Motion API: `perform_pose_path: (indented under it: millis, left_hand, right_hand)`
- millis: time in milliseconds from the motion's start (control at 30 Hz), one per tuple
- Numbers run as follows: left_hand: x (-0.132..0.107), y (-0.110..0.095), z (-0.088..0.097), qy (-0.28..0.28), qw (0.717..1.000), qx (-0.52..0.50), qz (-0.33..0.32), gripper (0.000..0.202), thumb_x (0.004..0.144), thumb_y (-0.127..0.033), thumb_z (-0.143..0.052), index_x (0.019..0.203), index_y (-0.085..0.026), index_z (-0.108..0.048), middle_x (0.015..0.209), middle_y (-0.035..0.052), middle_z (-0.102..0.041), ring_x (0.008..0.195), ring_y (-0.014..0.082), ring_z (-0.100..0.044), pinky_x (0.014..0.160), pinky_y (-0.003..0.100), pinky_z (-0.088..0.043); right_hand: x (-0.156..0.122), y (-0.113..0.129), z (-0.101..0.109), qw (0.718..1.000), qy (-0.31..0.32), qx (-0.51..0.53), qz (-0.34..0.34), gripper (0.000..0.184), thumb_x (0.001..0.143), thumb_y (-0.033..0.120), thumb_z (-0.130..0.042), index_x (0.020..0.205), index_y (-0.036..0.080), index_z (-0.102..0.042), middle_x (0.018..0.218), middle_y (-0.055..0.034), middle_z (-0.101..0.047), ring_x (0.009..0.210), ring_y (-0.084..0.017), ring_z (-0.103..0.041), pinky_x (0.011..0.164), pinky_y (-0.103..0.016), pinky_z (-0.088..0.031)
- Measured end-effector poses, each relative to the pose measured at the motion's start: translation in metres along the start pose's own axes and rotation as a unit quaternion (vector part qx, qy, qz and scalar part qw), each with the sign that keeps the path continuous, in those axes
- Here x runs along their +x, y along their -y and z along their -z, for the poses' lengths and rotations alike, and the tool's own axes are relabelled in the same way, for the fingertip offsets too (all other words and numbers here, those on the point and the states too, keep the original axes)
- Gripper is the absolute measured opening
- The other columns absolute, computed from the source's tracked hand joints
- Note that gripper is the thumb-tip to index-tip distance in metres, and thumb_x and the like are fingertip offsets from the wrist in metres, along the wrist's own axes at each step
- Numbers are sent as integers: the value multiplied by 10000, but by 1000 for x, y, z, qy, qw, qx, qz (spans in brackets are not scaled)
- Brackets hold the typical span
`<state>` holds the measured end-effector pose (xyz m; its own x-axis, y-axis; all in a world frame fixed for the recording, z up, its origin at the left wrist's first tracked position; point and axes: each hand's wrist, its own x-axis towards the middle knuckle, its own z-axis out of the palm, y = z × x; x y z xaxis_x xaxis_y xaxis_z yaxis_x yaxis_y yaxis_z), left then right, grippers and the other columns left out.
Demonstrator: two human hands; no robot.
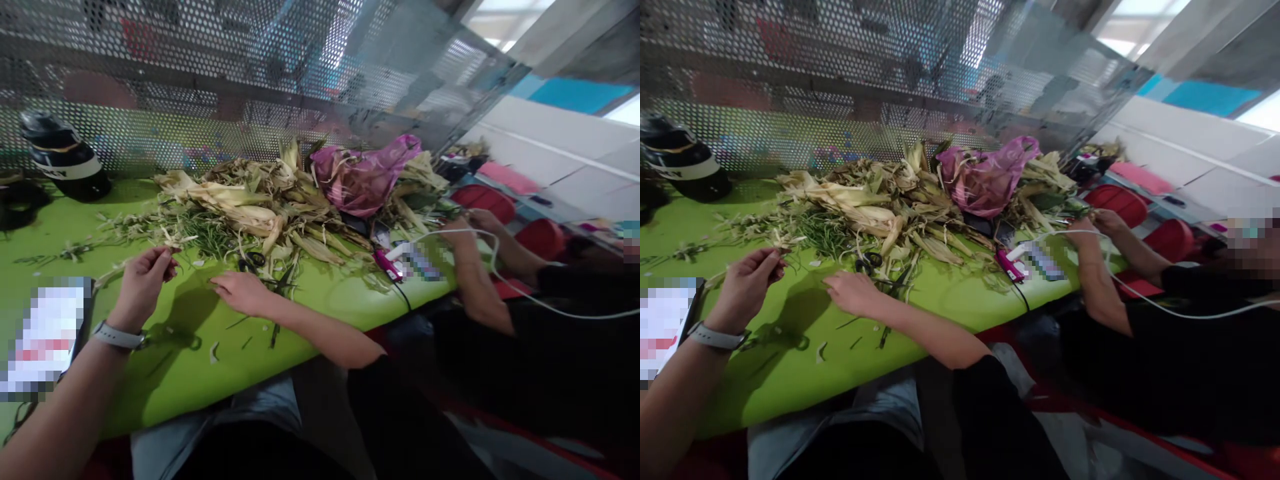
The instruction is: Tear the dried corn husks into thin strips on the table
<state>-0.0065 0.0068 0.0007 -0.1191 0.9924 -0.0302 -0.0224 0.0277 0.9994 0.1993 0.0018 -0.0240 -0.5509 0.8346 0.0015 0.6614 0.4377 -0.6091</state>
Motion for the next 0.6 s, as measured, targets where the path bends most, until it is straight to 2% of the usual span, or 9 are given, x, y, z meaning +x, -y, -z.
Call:
perform_pose_path:
  millis: [67, 100, 167, 233, 267, 367, 467, 533, 600]
  left_hand:
    - [-3, 0, -3, 17, 999, 31, -19, 93, 858, -225, -610, 883, -135, -597, 688, -30, -581, 583, 70, -499, 563, 202, -413]
    - [-5, 0, -4, 30, 998, 43, -30, 96, 867, -232, -601, 884, -138, -596, 689, -28, -580, 579, 73, -500, 560, 208, -409]
    - [-6, 2, -7, 46, 996, 59, -52, 98, 873, -246, -596, 865, -148, -591, 691, -22, -579, 576, 82, -505, 555, 219, -403]
    - [-7, 4, -8, 47, 994, 69, -65, 115, 871, -272, -600, 842, -161, -588, 677, -16, -578, 561, 93, -503, 538, 229, -397]
    - [-7, 5, -8, 46, 994, 73, -69, 122, 870, -284, -599, 833, -168, -588, 664, -15, -575, 551, 98, -500, 528, 232, -394]
    - [-8, 7, -9, 46, 992, 90, -70, 118, 876, -297, -582, 847, -183, -591, 613, -20, -557, 521, 106, -484, 501, 232, -376]
    - [-10, 5, -10, 65, 989, 109, -73, 127, 878, -308, -573, 884, -184, -595, 611, -20, -552, 514, 109, -477, 490, 230, -368]
    - [-11, 4, -10, 80, 985, 126, -83, 149, 880, -327, -566, 905, -184, -597, 650, -12, -556, 543, 117, -496, 504, 233, -385]
    - [-11, 4, -9, 95, 979, 151, -98, 172, 886, -347, -557, 922, -184, -598, 677, -8, -545, 580, 125, -510, 530, 238, -404]
  right_hand:
    - [-2, 4, 10, 1000, -7, 4, -20, 513, 911, 368, -560, 1384, 184, -481, 1257, -145, -627, 712, -144, -649, 683, -327, -527]
    - [-1, 6, 14, 999, -38, 18, -22, 568, 898, 412, -569, 1403, 182, -444, 1311, -159, -586, 689, -131, -645, 668, -321, -529]
    - [3, 12, 15, 991, -118, 65, -11, 504, 891, 423, -568, 1321, 171, -494, 1338, -158, -545, 692, -110, -642, 683, -301, -532]
    - [12, 15, 10, 976, -155, 152, 5, 341, 891, 361, -572, 1170, 166, -567, 1270, -122, -577, 717, -94, -645, 705, -266, -534]
    - [18, 17, 6, 967, -144, 209, 5, 296, 884, 341, -584, 1124, 167, -577, 1241, -108, -593, 710, -86, -642, 683, -245, -536]
    - [36, 20, -4, 924, -117, 361, -41, 333, 851, 362, -642, 1114, 180, -550, 1219, -88, -613, 662, -73, -628, 568, -201, -522]
    - [47, 22, -4, 890, -46, 451, -59, 327, 869, 446, -620, 1028, 170, -543, 977, -45, -668, 555, -73, -610, 466, -186, -472]
    - [49, 22, -1, 882, -15, 468, -63, 350, 886, 512, -579, 934, 167, -544, 723, 18, -620, 469, -69, -554, 438, -187, -442]
    - [49, 18, 1, 890, -36, 451, -59, 391, 851, 558, -608, 837, 172, -545, 566, 70, -501, 440, -61, -472, 438, -184, -406]
